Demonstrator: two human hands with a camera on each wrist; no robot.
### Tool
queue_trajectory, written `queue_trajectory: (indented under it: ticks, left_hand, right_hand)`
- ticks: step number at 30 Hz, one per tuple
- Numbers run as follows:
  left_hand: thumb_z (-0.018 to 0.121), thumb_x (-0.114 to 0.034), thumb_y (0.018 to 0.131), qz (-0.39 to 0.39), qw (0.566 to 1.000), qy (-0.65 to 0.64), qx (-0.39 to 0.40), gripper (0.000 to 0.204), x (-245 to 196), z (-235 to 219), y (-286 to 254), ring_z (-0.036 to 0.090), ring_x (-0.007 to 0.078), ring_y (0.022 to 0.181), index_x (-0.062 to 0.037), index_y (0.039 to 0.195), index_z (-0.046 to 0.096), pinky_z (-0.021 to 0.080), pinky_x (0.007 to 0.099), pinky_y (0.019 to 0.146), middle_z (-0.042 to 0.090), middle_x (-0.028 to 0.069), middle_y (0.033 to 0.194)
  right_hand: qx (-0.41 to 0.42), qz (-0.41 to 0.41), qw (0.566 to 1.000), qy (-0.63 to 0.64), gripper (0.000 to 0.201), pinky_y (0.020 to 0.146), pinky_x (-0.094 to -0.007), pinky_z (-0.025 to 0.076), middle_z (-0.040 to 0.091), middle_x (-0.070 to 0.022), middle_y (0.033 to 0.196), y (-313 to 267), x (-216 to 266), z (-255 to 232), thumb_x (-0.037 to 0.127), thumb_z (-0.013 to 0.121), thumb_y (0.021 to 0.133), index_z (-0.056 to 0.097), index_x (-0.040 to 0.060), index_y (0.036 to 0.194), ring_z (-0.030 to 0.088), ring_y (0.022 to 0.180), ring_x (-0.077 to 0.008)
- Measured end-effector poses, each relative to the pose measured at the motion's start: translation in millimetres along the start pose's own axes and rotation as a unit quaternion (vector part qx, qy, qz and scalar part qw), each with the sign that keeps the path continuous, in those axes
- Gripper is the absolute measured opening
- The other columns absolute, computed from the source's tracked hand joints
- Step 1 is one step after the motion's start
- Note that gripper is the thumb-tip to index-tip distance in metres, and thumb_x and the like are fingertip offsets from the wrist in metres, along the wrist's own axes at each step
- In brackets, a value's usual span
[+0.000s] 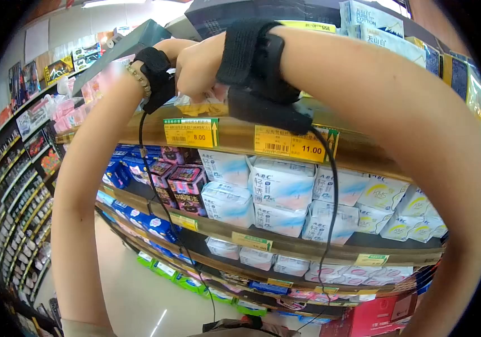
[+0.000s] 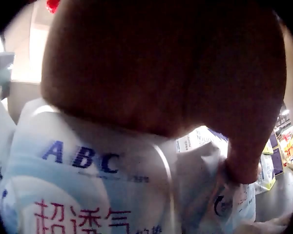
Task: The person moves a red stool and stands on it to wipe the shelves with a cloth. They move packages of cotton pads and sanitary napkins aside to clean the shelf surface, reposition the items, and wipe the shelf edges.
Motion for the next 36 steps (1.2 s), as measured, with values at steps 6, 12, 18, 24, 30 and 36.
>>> queue_trajectory:
  ticks: [6,12,18,24,30,36]
  left_hand:
    - [0.061,-0.052,0.073,0.066,0.996,0.022,-0.057,0.082,-14.6,9.2,0.9,0.040,0.0302,0.119,-0.0017,0.131,0.033,0.033,0.0366,0.098,0.041,0.0214,0.128]
    - [0.056,-0.050,0.079,0.197,0.914,0.025,-0.354,0.059,-32.1,-20.6,-35.9,0.045,0.0264,0.113,-0.0093,0.120,0.047,0.036,0.0389,0.096,0.048,0.0140,0.120]
    - [0.055,-0.036,0.085,0.169,0.967,0.005,-0.193,0.034,-48.6,18.6,-58.0,0.056,0.0198,0.090,-0.0057,0.100,0.061,0.045,0.0336,0.082,0.061,0.0088,0.096]
    - [0.061,-0.022,0.082,0.144,0.979,-0.007,-0.148,0.021,-48.5,25.3,-48.7,0.059,0.0151,0.080,-0.0033,0.087,0.067,0.046,0.0273,0.077,0.064,0.0069,0.084]
    - [0.066,-0.013,0.077,0.123,0.983,-0.104,-0.092,0.014,-24.8,26.1,-53.5,0.059,0.0111,0.077,-0.0022,0.087,0.067,0.047,0.0247,0.074,0.066,0.0048,0.084]
    - [0.068,-0.013,0.075,0.053,0.995,-0.072,-0.043,0.017,17.9,21.9,-61.5,0.059,0.0091,0.075,-0.0023,0.089,0.066,0.047,0.0227,0.071,0.065,0.0036,0.084]
  right_hand:
    - [-0.059,-0.022,0.997,-0.044,0.052,0.089,-0.0365,0.042,0.051,-0.0194,0.114,-74.0,2.1,-18.2,0.035,0.051,0.087,0.041,0.0027,0.126,0.049,0.106,-0.0283]
    - [-0.165,0.052,0.958,-0.230,0.044,0.090,-0.0345,0.040,0.052,-0.0181,0.111,-177.8,-16.5,-3.5,0.023,0.062,0.079,0.050,0.0005,0.115,0.050,0.103,-0.0303]
    - [-0.264,0.057,0.940,-0.208,0.071,0.095,-0.0377,0.035,0.045,-0.0180,0.119,-204.6,-12.3,44.0,0.017,0.071,0.067,0.037,-0.0021,0.125,0.044,0.109,-0.0323]
    - [-0.326,0.070,0.899,-0.284,0.086,0.097,-0.0427,0.028,0.040,-0.0160,0.118,-196.1,-20.6,65.5,0.029,0.073,0.061,0.031,-0.0034,0.128,0.039,0.110,-0.0324]
    - [-0.362,0.072,0.897,-0.243,0.081,0.098,-0.0428,0.027,0.040,-0.0146,0.117,-197.5,-25.6,65.7,0.023,0.071,0.060,0.034,0.0035,0.130,0.038,0.110,-0.0327]
    - [-0.393,0.076,0.874,-0.276,0.076,0.099,-0.0424,0.028,0.041,-0.0141,0.116,-197.6,-30.2,70.2,0.017,0.069,0.060,0.038,0.0059,0.129,0.039,0.110,-0.0319]
Point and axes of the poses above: each hand's wrist, its own y-axis towards the middle knuckle, its own z-axis out of the palm, x = y × z, the point moved 6 cm from there along y, towards the middle knuckle
